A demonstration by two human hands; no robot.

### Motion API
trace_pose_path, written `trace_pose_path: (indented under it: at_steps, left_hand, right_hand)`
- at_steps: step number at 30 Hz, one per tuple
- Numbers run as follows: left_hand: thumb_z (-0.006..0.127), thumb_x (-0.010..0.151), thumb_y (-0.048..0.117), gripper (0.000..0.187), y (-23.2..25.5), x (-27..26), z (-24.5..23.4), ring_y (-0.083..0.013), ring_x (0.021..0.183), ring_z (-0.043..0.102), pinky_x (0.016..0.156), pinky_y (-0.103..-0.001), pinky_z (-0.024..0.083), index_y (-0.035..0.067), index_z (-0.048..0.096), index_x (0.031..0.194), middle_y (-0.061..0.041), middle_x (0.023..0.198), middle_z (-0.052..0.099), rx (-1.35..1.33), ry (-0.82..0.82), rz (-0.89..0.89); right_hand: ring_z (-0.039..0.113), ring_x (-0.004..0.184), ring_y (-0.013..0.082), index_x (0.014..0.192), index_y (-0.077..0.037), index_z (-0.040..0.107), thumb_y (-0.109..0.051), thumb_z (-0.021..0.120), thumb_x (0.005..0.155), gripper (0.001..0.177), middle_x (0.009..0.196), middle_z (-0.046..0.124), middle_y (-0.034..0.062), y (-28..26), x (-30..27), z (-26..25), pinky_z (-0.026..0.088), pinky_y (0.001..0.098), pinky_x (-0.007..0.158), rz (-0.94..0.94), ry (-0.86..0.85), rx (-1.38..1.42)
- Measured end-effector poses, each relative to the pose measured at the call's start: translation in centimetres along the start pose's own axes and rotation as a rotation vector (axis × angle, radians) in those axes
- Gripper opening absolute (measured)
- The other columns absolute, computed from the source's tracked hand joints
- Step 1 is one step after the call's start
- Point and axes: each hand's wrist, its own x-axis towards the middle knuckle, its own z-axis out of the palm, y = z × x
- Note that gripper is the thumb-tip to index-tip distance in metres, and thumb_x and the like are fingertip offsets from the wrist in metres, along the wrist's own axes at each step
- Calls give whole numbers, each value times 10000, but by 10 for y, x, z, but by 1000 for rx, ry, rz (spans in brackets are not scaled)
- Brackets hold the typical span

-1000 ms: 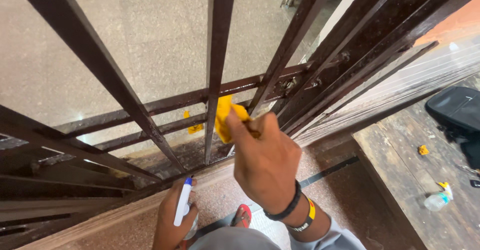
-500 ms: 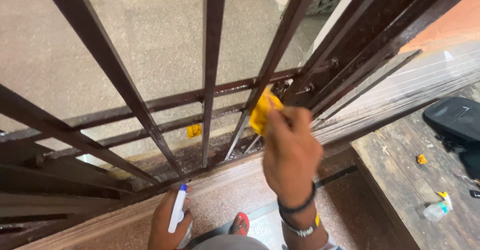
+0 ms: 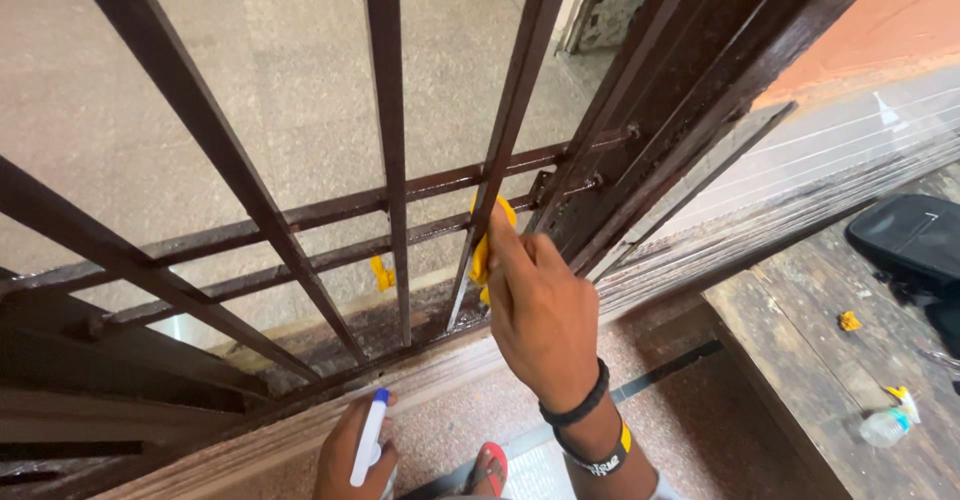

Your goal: The person cleans a metal gate by spraying it with a cleaning solution and wiping the bars with a yellow cloth.

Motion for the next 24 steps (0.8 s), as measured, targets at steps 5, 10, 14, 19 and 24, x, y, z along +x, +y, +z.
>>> trace_pose_path:
  at_steps: [5, 10, 14, 19, 24]
  left_hand:
    - [693, 657, -52, 623, -7, 5, 0, -185, 945, 762, 747, -329, 596, 132, 653, 1251, -74, 1132, 728, 2, 31, -21]
    - [692, 655, -55, 627, -16, -4, 7, -182, 937, 763, 743, -326, 597, 136, 658, 1252, -69, 1129, 731, 1, 19, -45]
    - [692, 654, -57, 631, -19, 0, 12, -179, 931, 765, 740, -323, 597, 139, 662, 1253, -65, 1127, 734, 5, 3, -41]
    - [691, 652, -60, 635, -24, -1, 14, -175, 924, 766, 737, -320, 598, 143, 668, 1254, -60, 1124, 737, 0, 12, -53]
    - [691, 650, -62, 640, -30, -9, 18, -171, 917, 768, 733, -317, 599, 147, 673, 1255, -55, 1122, 740, -1, 2, -71]
  right_hand:
    - [664, 697, 309, 1459, -97, 546, -14, 616, 907, 563, 863, 669, 113, 7, 3, 4, 517, 408, 590, -50, 22, 83]
    - [696, 750, 296, 1499, -75, 483, 33, 562, 899, 614, 888, 680, 147, 14, 7, 22, 560, 394, 673, 17, -27, 298]
    - [742, 729, 194, 1548, -65, 407, -38, 486, 989, 565, 1062, 702, 135, 15, -9, 29, 627, 363, 655, 122, -63, 632]
    - [578, 846, 220, 1617, -48, 390, -221, 496, 1068, 586, 936, 617, 139, 13, -19, 33, 517, 387, 774, 164, -33, 568]
    - [605, 1042, 181, 1488, -23, 419, -278, 494, 1096, 474, 1196, 616, 141, 6, -7, 25, 500, 365, 896, -27, 38, 675]
